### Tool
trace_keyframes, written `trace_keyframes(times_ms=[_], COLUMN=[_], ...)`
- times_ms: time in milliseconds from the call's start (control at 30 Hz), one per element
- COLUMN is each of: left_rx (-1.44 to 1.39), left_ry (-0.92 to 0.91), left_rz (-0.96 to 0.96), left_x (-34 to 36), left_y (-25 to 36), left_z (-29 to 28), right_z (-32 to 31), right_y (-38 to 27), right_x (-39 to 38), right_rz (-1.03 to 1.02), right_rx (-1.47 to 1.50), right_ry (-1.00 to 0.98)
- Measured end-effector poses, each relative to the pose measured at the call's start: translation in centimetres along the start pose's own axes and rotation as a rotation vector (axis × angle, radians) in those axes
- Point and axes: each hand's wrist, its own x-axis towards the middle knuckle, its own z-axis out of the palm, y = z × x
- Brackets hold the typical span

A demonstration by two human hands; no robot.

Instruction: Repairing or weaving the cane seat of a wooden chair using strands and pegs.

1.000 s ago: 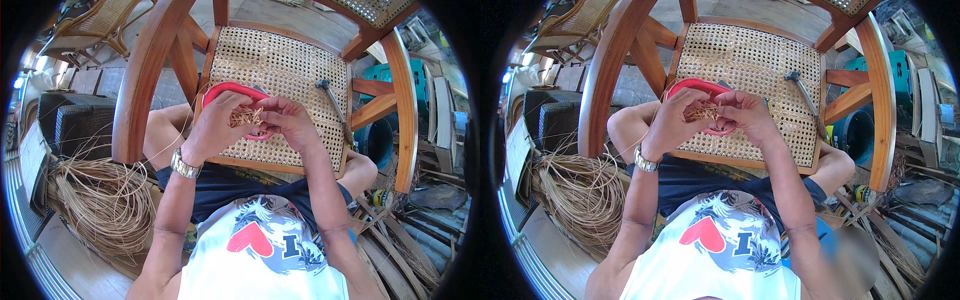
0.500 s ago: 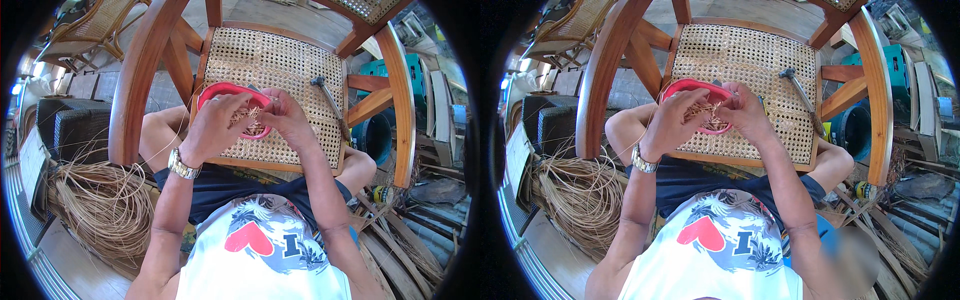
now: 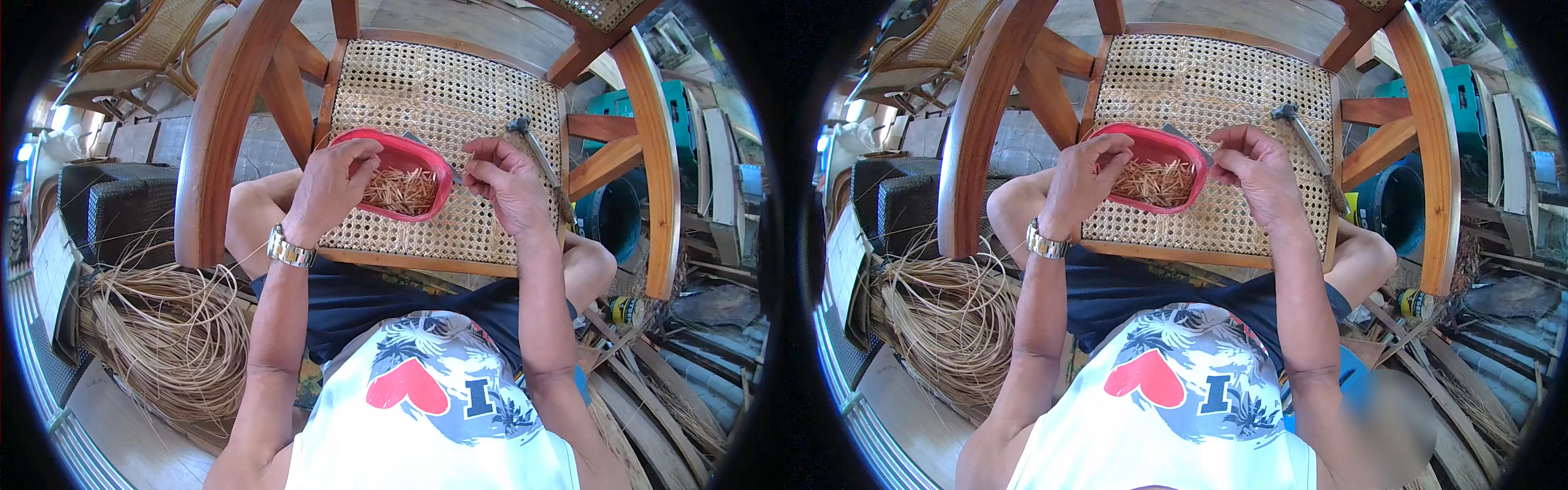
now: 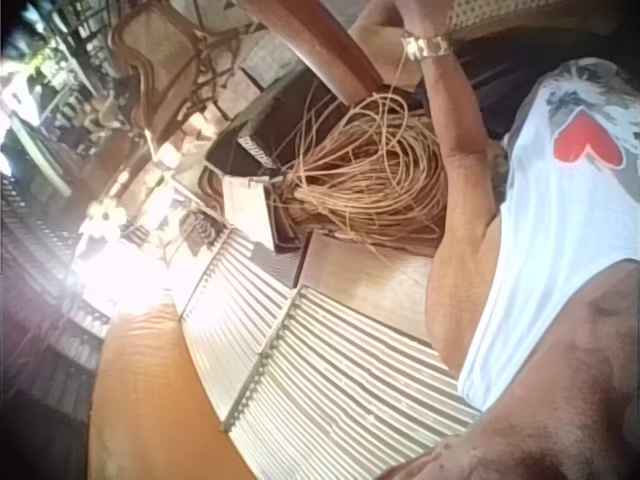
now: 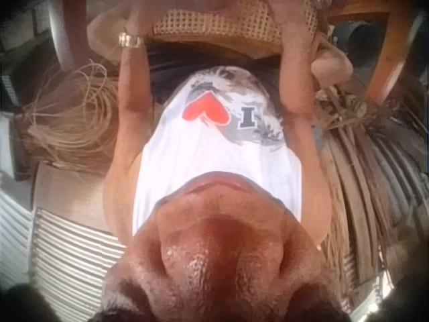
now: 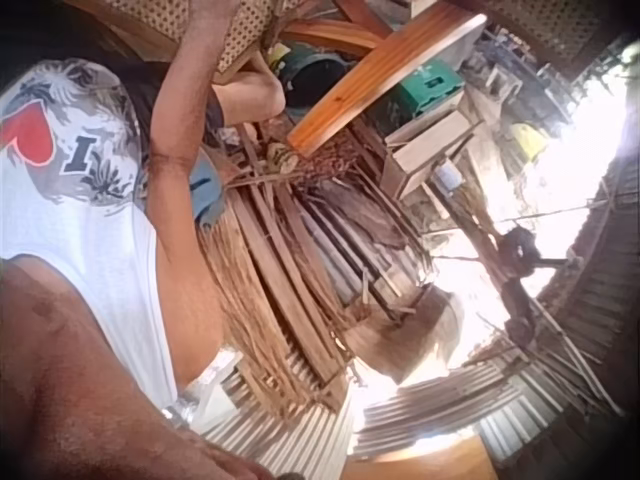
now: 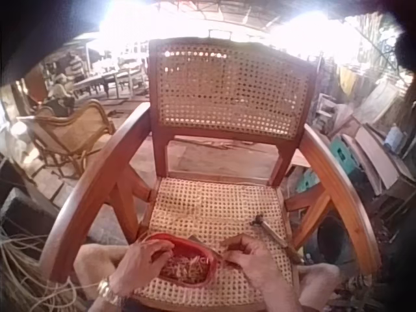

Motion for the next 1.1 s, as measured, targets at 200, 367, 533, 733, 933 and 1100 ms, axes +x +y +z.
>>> trace_keyframes(times_ms=[200,367,533,733,933,1100], left_rx=[0.015,-0.12,-0.044,0.113,0.107,0.003], left_ry=[-0.018,-0.158,-0.182,-0.174,-0.199,-0.145], left_rz=[-0.093,0.095,0.189,0.331,0.408,0.317], left_x=[-0.6,-1.4,-0.8,-0.5,-0.1,-0.2], left_y=[1.9,5.1,5.8,5.7,6.7,7.3], left_z=[-1.3,0.3,0.7,0.9,0.3,0.1], right_z=[0.8,3.1,3.6,3.7,2.8,1.7], right_y=[0.1,0.6,0.5,0.8,0.5,-0.2], right_x=[-0.2,-1.0,-1.5,-1.8,-2.2,-1.8], right_rz=[0.029,-0.004,-0.011,0.032,0.092,0.134], right_rx=[0.095,0.045,0.017,-0.033,0.162,0.263], right_ry=[-0.053,-0.149,-0.177,-0.185,-0.23,-0.295])
